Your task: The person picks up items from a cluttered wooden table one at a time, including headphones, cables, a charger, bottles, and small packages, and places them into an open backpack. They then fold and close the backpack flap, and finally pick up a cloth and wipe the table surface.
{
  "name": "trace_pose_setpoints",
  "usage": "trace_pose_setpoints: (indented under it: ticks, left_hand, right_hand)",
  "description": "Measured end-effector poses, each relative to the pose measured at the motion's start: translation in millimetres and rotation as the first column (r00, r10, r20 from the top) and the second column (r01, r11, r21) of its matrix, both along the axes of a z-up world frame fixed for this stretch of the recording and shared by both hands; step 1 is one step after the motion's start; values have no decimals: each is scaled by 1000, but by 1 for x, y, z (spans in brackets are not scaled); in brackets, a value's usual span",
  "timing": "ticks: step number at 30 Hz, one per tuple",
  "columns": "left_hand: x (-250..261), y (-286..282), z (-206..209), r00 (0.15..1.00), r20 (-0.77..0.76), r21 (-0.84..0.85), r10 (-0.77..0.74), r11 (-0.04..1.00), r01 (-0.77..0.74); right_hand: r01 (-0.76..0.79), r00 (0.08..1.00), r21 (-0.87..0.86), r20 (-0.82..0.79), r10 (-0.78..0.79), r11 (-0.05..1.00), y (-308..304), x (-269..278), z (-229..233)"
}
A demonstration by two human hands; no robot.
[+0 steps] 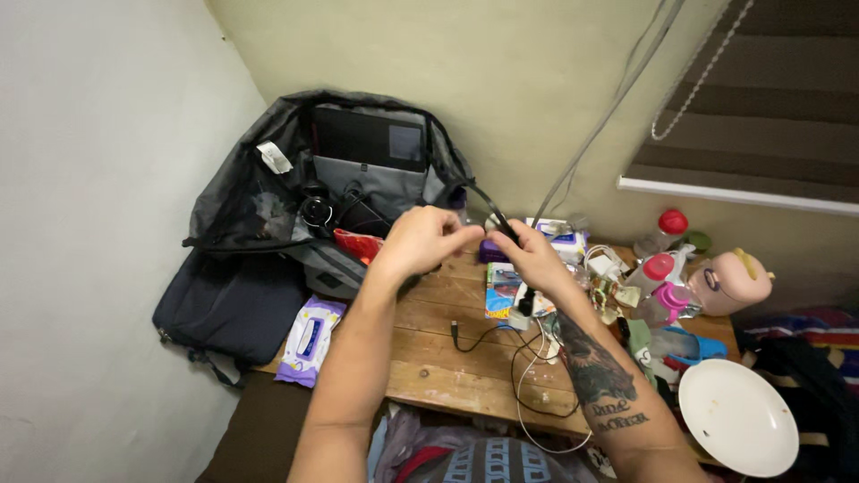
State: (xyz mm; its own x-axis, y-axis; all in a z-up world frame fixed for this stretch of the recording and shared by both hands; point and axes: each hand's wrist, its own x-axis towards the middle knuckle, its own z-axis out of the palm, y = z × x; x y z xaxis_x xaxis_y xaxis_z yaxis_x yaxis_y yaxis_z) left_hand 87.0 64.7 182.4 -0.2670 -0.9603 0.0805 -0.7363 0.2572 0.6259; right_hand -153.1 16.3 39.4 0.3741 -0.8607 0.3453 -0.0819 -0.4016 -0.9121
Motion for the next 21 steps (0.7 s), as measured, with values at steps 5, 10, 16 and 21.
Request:
trace_pose_setpoints:
  ticks: [5, 10, 16, 21]
  left_hand:
    - [-4, 1, 8, 955, 166, -918, -247, 316, 241]
    - [9, -58, -91, 806, -540, -106, -241, 970, 219]
    - [-25, -105, -191, 219, -975, -26, -34, 999, 42]
    - [-42, -94, -177, 165, -986, -46, 22, 916, -398]
  right_hand:
    - [-191, 982, 169, 48, 185, 967, -3, -3, 21]
    - [-218, 831, 223, 553, 60, 950, -21, -12, 35]
    - [-13, 817, 255, 560, -137, 967, -37, 57, 33]
    - [7, 887, 165, 454, -82, 986, -34, 127, 32]
